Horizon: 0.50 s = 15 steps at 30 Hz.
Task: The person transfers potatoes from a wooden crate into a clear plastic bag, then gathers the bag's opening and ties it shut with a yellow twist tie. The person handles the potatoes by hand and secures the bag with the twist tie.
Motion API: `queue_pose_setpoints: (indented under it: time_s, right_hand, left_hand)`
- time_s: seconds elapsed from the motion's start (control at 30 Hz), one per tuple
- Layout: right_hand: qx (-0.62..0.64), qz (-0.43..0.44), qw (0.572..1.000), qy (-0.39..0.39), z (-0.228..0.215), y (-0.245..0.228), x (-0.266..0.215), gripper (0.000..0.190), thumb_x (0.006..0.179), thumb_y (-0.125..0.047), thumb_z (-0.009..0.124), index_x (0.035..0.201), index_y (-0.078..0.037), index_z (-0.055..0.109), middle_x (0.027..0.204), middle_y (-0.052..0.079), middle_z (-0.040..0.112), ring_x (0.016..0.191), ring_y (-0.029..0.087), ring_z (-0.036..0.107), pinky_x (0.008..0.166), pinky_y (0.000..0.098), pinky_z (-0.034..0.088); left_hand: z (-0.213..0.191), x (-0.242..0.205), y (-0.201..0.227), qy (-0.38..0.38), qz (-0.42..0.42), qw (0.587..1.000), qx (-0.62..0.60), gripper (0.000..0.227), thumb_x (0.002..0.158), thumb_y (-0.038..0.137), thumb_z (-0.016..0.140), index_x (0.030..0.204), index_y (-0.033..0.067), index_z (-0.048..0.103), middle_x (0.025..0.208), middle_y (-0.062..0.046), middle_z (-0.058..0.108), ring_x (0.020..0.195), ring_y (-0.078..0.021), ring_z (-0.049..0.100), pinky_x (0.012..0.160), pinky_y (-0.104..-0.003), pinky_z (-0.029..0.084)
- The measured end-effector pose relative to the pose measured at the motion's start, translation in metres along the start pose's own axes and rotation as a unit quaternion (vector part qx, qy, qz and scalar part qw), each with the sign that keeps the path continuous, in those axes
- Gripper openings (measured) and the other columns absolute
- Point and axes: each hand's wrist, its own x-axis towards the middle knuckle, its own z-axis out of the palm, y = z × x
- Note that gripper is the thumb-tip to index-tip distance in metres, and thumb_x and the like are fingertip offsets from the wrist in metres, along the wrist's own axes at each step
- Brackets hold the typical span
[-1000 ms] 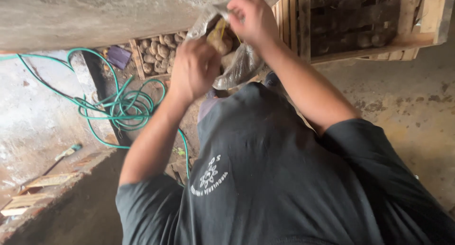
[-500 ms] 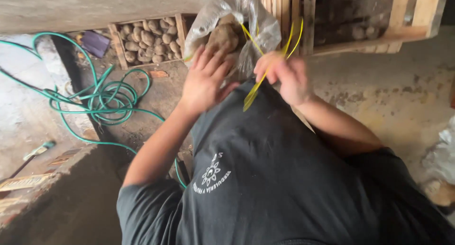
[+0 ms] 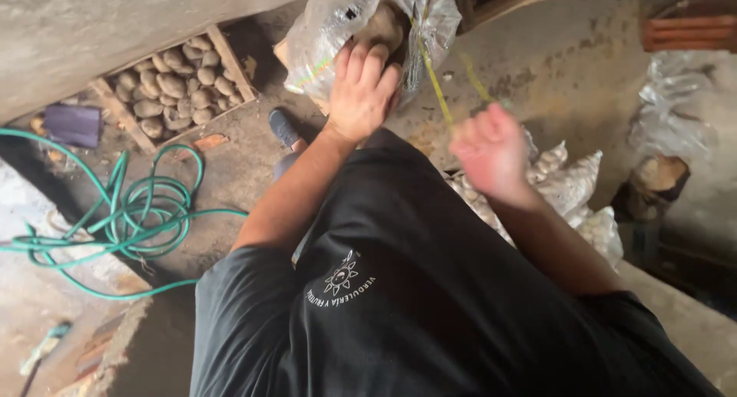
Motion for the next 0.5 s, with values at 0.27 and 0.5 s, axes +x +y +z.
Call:
queue_pose_setpoints:
  time_s: [0.27,0.5]
  right_hand:
    - [-0.315,-0.023,0.944,0.092,0.004,0.016,0.027,0.028,0.102,-0.008,0.050,0.129,-0.001,0.053,0.115,0.016,0.071,0.044,0.002,0.036,0.040,0.0183,0.026]
    - [-0.360,-0.031,0.932,0.024,-0.039,0.021,0.041,0.012,0.107,-0.013,0.051,0.117,-0.008,0.055,0.072,0.003,0.048,0.051,0.008,0.039,0.046,0.0214,0.029]
  left_hand:
    - [-0.005,0.017,0.016,-0.117,0.015,0.987,0.106,0.019,0.087,0.006,0.058,0.103,0.0098,0.067,0.096,-0.007,0.060,0.091,-0.0265,0.051,0.084,-0.043,0.048]
    - [-0.009,0.025,0.000,-0.161,0.075,0.975,0.134,0.035,0.091,0.017,0.062,0.126,0.0132,0.061,0.113,-0.011,0.056,0.088,-0.0320,0.052,0.071,-0.044,0.043]
